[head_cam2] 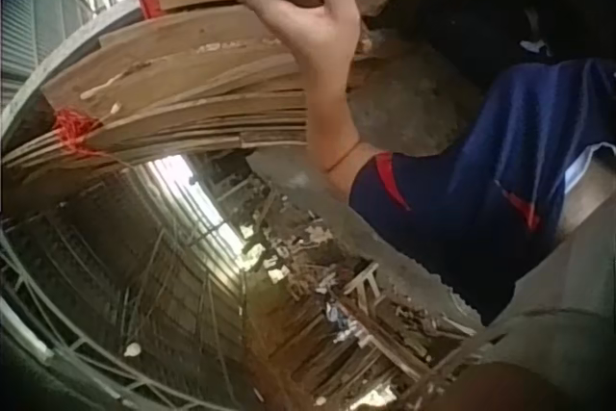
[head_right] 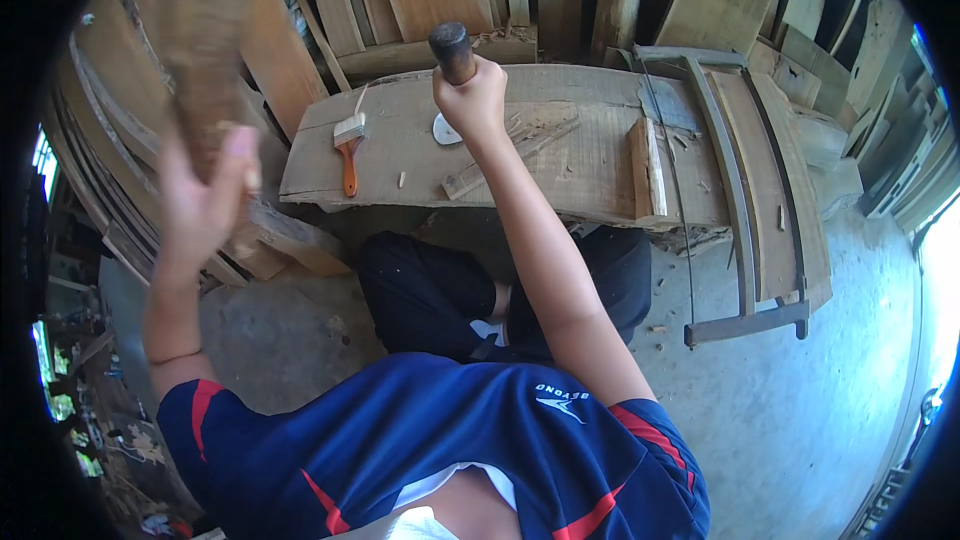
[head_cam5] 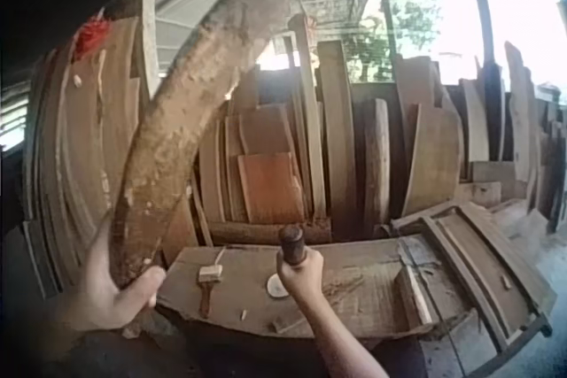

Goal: The person brushes off a wooden surface with a brush, shapes a piece of wood using a chisel and a wooden mallet, and sands the piece of wood with sandpaper.

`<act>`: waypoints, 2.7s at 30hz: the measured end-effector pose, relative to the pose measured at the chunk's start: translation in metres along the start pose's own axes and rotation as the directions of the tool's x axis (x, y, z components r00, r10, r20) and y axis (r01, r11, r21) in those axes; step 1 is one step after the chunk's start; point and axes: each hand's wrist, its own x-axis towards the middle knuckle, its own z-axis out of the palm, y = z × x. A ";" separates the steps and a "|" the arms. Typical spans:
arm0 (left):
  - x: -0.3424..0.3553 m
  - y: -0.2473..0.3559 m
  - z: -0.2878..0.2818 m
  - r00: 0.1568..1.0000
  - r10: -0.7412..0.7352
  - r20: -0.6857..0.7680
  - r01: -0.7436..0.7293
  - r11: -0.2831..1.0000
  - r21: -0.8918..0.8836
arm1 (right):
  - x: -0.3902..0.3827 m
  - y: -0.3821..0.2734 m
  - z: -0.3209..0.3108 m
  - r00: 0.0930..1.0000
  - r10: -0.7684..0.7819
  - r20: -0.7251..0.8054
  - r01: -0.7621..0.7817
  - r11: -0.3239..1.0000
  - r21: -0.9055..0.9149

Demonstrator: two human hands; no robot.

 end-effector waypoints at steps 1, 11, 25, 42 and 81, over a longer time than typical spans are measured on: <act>-0.001 -0.015 0.005 0.989 0.095 0.113 -0.111 0.983 0.143 | -0.001 -0.002 0.004 1.000 -0.003 -0.002 0.003 1.000 -0.002; 0.030 0.028 -0.003 0.992 0.076 0.101 -0.082 0.995 0.054 | -0.001 0.005 -0.007 1.000 -0.012 -0.014 0.012 1.000 -0.003; -0.045 -0.045 0.028 0.929 -0.231 0.289 0.250 0.968 -0.028 | -0.012 0.002 0.001 0.998 -0.056 -0.022 0.057 0.998 0.040; -0.174 -0.148 0.198 0.602 -0.689 0.403 0.798 0.501 -0.336 | -0.023 0.008 -0.018 0.999 -0.043 0.015 0.040 0.982 0.185; -0.161 -0.154 0.194 0.645 -0.690 0.327 0.764 0.592 -0.257 | 0.036 0.112 -0.139 0.810 0.572 -0.131 -0.264 0.554 0.789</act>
